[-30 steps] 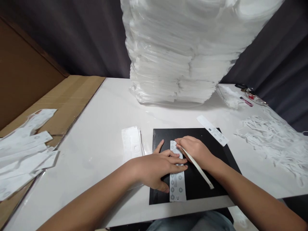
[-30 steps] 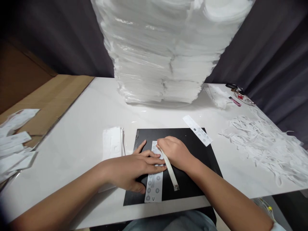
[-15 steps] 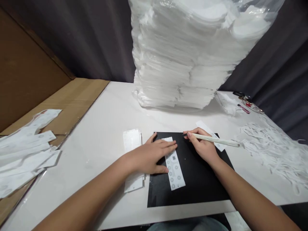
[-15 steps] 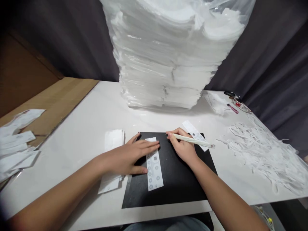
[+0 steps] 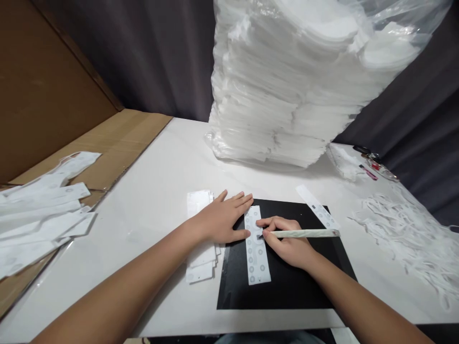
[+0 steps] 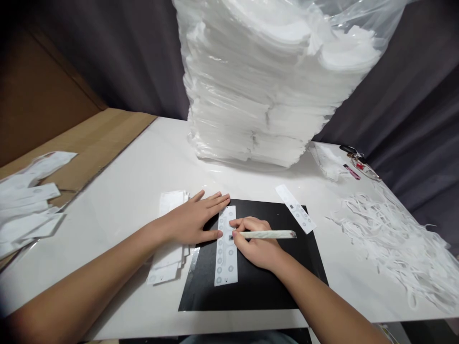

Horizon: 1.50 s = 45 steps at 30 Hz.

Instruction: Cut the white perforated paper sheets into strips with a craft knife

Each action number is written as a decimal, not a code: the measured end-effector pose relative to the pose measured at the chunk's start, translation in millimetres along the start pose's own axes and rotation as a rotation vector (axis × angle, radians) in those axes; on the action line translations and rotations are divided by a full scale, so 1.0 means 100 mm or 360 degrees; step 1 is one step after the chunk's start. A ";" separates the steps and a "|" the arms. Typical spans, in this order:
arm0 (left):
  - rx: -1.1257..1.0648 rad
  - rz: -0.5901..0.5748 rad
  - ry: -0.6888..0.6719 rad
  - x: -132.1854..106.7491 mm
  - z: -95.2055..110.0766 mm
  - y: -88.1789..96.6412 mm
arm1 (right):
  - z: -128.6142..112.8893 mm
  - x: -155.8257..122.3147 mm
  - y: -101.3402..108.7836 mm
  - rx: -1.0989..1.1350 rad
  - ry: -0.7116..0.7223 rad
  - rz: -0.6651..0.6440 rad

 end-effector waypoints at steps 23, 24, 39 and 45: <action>0.0069 -0.0025 0.0000 -0.01 -0.05 -0.05 | -0.09 -0.03 -0.08 -0.0253 0.0283 0.0051; 0.0069 -0.0028 -0.0001 -0.01 -0.04 -0.05 | -0.11 -0.05 -0.11 -0.0325 0.0339 0.0049; -0.0072 -0.0013 0.0019 -0.02 -0.01 0.00 | 0.33 -0.13 1.23 -0.1716 -0.0254 0.0926; -0.0402 0.0132 -0.0004 -0.01 0.02 0.12 | 0.22 0.03 0.84 -0.0754 -0.0082 0.0547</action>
Point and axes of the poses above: each hand's wrist, its own x-axis towards the middle knuckle, its own y-axis out of the back of the hand, z = x × y, the point moved 5 cm from there along x, towards the middle knuckle, and after that the axes turned 4 degrees about y, right-handed, at the moved point
